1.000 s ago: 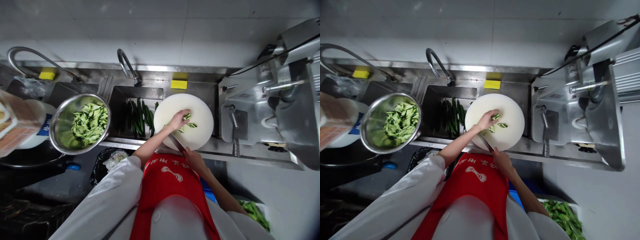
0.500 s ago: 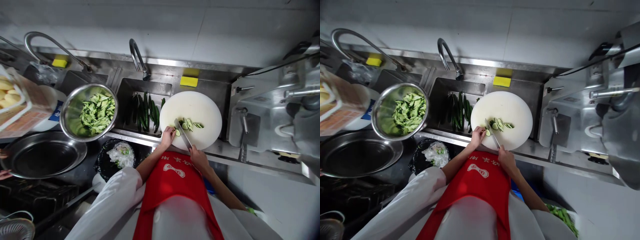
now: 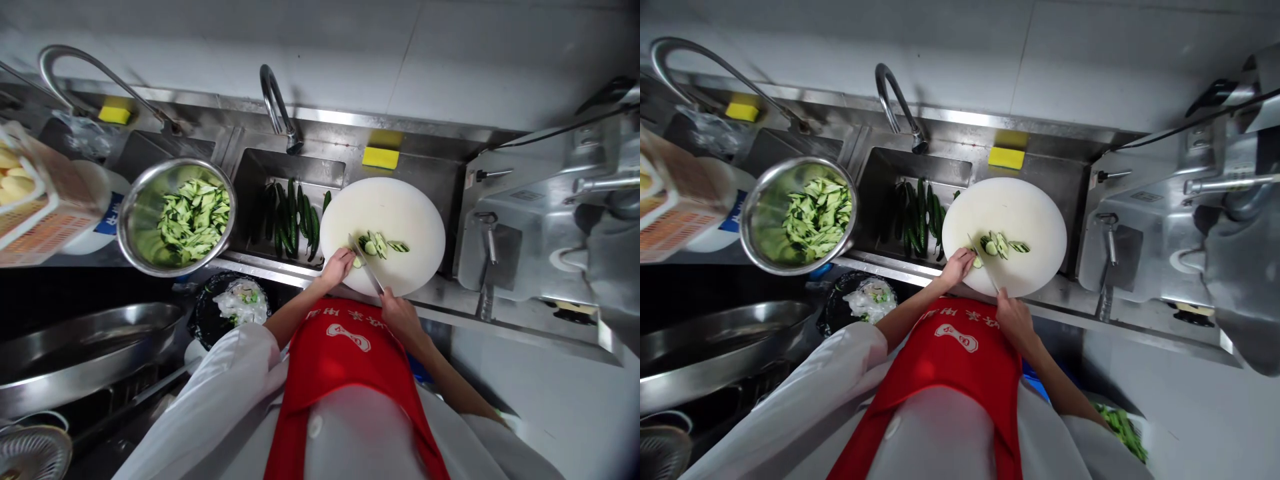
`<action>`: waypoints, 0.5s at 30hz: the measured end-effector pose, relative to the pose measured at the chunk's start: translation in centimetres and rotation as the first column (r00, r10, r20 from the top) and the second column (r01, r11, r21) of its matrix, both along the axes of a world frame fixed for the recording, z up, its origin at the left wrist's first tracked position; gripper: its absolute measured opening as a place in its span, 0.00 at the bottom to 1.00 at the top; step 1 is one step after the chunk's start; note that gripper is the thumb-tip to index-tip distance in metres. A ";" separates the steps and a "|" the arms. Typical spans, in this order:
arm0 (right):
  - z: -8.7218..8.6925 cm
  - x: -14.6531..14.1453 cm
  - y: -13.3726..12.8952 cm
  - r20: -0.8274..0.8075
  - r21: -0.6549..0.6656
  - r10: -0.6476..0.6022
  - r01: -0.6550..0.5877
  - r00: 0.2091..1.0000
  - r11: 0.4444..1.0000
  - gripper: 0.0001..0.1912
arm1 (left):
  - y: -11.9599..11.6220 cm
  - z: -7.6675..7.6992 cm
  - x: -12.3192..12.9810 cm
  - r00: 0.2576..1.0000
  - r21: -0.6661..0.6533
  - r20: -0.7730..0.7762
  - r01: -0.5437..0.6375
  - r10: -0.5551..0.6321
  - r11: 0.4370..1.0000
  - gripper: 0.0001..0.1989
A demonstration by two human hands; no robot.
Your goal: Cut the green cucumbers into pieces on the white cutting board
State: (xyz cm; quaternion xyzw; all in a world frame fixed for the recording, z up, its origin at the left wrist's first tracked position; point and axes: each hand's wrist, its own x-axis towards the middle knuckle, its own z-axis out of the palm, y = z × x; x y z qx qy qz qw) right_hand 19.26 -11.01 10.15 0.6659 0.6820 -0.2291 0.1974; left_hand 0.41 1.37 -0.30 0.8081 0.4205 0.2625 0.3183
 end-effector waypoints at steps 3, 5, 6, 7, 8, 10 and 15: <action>-0.2 0.3 -0.2 -0.017 0.023 0.001 -0.001 1.000 1.000 0.15 | 0.0 -0.1 0.1 1.000 -0.021 0.008 -0.009 0.009 1.000 0.16; -0.5 0.7 -0.5 -0.040 0.021 -0.001 0.002 0.999 1.000 0.14 | -0.3 -0.2 0.4 1.000 -0.020 -0.006 -0.016 0.016 1.000 0.16; -0.8 0.9 -0.7 -0.056 0.024 0.010 -0.009 0.998 1.000 0.14 | -0.4 -0.3 0.5 1.000 -0.016 -0.026 -0.015 0.015 1.000 0.16; -1.1 1.1 -0.7 -0.059 0.053 0.033 -0.030 0.998 0.998 0.14 | -0.5 -0.5 0.6 0.998 -0.012 -0.056 -0.001 0.000 1.000 0.16; -1.5 1.2 -0.7 -0.059 0.070 0.056 -0.051 0.997 0.996 0.14 | -0.4 -0.8 0.6 0.997 -0.008 -0.079 0.025 -0.025 1.000 0.15; -2.3 1.4 -0.5 0.009 0.093 0.041 -0.041 0.999 0.995 0.17 | -0.1 -1.3 0.4 0.992 0.000 -0.119 0.041 -0.041 0.999 0.13; -1.9 1.0 0.2 -0.009 -0.022 0.022 -0.022 1.000 1.000 0.22 | -0.1 -1.4 -0.3 0.987 0.055 -0.156 0.033 -0.024 0.998 0.14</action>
